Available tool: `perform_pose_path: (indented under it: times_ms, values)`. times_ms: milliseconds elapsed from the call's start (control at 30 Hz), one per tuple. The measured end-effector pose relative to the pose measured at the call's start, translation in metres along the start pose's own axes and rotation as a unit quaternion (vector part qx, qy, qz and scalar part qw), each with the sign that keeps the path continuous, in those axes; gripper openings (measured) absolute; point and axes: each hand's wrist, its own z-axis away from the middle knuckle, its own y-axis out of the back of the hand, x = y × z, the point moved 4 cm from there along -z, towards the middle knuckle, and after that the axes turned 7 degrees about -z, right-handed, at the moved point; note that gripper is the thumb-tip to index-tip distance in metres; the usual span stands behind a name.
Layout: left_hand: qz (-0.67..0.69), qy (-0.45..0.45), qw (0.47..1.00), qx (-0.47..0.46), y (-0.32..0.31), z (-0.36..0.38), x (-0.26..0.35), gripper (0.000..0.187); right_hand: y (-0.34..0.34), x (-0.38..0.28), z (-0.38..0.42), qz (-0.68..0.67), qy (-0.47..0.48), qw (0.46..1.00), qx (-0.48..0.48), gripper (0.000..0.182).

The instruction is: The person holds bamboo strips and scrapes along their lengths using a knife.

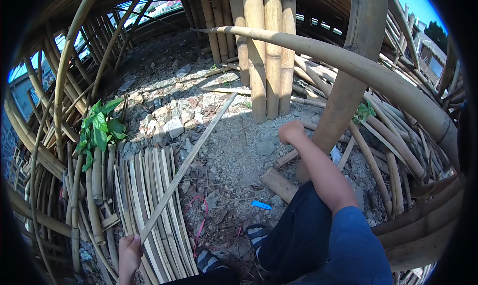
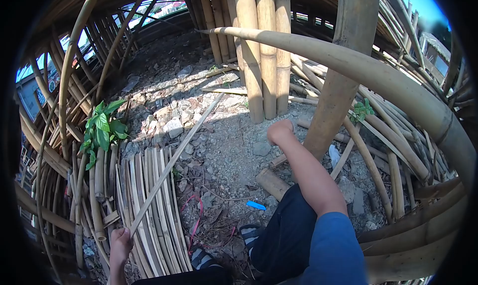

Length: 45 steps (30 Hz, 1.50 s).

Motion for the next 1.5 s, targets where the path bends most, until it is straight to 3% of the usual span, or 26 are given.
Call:
perform_pose_path:
  times_ms: [67, 100, 167, 200, 267, 300, 367, 400, 467, 500, 567, 600, 667, 700, 767, 900, 967, 1067, 1200, 1233, 1267, 1300, 1400, 1500]
  values:
    - [0.007, 0.002, 1.000, 0.003, 0.001, 0.002, 0.001, 0.047, -0.009, 0.005, 0.003, 0.190, 0.022, 0.975, -0.110, 0.039]
    - [0.018, 0.003, 1.000, 0.006, 0.000, 0.002, 0.001, 0.047, -0.002, 0.000, 0.007, 0.191, 0.022, 0.975, -0.108, 0.039]
    - [0.010, 0.000, 1.000, 0.006, 0.000, 0.001, 0.002, 0.047, 0.024, -0.015, 0.018, 0.037, 0.000, 0.999, 0.036, 0.041]
    - [0.001, -0.001, 1.000, 0.005, 0.000, 0.001, 0.001, 0.047, 0.027, -0.024, 0.021, 0.038, 0.000, 0.999, 0.034, 0.041]
    - [-0.001, -0.002, 1.000, 0.004, 0.000, -0.002, -0.005, 0.047, 0.053, -0.036, 0.028, -0.178, -0.011, 0.951, 0.252, 0.035]
    - [-0.006, -0.003, 1.000, 0.004, 0.001, -0.004, -0.007, 0.047, 0.055, -0.043, 0.032, -0.178, -0.011, 0.951, 0.254, 0.035]
    - [0.000, 0.001, 1.000, 0.003, 0.000, -0.004, -0.007, 0.046, 0.060, -0.067, 0.047, -0.270, 0.168, 0.908, 0.275, 0.038]
    - [0.006, 0.008, 1.000, 0.001, 0.001, -0.003, -0.007, 0.046, 0.059, -0.074, 0.052, -0.271, 0.169, 0.907, 0.275, 0.038]
    - [0.026, 0.010, 1.000, -0.011, -0.001, -0.003, -0.008, 0.046, 0.054, -0.090, 0.059, -0.211, 0.268, 0.914, 0.219, 0.041]
    - [0.045, 0.013, 0.999, -0.024, -0.001, -0.002, -0.008, 0.046, 0.054, -0.089, 0.057, -0.213, 0.269, 0.913, 0.221, 0.041]
    - [0.059, 0.033, 0.997, -0.034, 0.000, 0.001, -0.005, 0.046, 0.052, -0.086, 0.056, -0.163, 0.328, 0.882, 0.298, 0.038]
    - [0.077, 0.051, 0.995, -0.044, 0.000, 0.002, -0.004, 0.045, 0.050, -0.086, 0.053, -0.162, 0.329, 0.881, 0.298, 0.038]
    - [0.101, 0.058, 0.992, -0.054, -0.002, 0.000, -0.006, 0.045, 0.052, -0.076, 0.048, -0.242, 0.237, 0.884, 0.322, 0.035]
    - [0.122, 0.066, 0.988, -0.065, -0.003, -0.002, -0.007, 0.045, 0.049, -0.080, 0.051, -0.240, 0.236, 0.884, 0.324, 0.035]
    - [0.111, 0.071, 0.987, -0.087, -0.001, -0.002, -0.007, 0.045, 0.042, -0.101, 0.060, -0.172, 0.322, 0.864, 0.348, 0.035]
    - [0.111, 0.107, 0.982, -0.107, 0.000, 0.006, -0.001, 0.046, 0.034, -0.102, 0.046, -0.165, 0.310, 0.856, 0.380, 0.038]
    - [0.086, 0.102, 0.984, -0.115, 0.001, 0.009, 0.000, 0.046, 0.045, -0.074, 0.018, -0.157, 0.073, 0.934, 0.314, 0.043]
    - [0.061, 0.093, 0.985, -0.128, 0.001, 0.004, -0.003, 0.043, 0.039, -0.046, 0.011, -0.248, 0.006, 0.912, 0.327, 0.047]
    - [0.109, 0.114, 0.980, -0.125, -0.001, -0.003, -0.009, 0.046, 0.027, -0.032, 0.009, -0.330, -0.001, 0.904, 0.270, 0.052]
    - [0.109, 0.115, 0.979, -0.124, -0.002, -0.004, -0.011, 0.046, 0.004, -0.028, 0.000, -0.160, 0.044, 0.980, 0.110, 0.055]
    - [0.131, 0.109, 0.976, -0.134, -0.003, -0.005, -0.013, 0.045, -0.012, -0.026, 0.002, 0.020, 0.087, 0.994, -0.056, 0.058]
    - [0.150, 0.103, 0.973, -0.142, -0.002, -0.006, -0.014, 0.045, -0.014, -0.022, 0.000, 0.018, 0.087, 0.994, -0.057, 0.058]
    - [0.139, 0.103, 0.974, -0.148, 0.000, -0.006, -0.017, 0.045, -0.023, -0.022, -0.009, -0.009, 0.089, 0.961, -0.263, 0.063]
    - [0.135, 0.114, 0.974, -0.142, -0.001, -0.009, -0.019, 0.045, -0.021, -0.033, -0.004, 0.046, 0.093, 0.958, -0.268, 0.061]
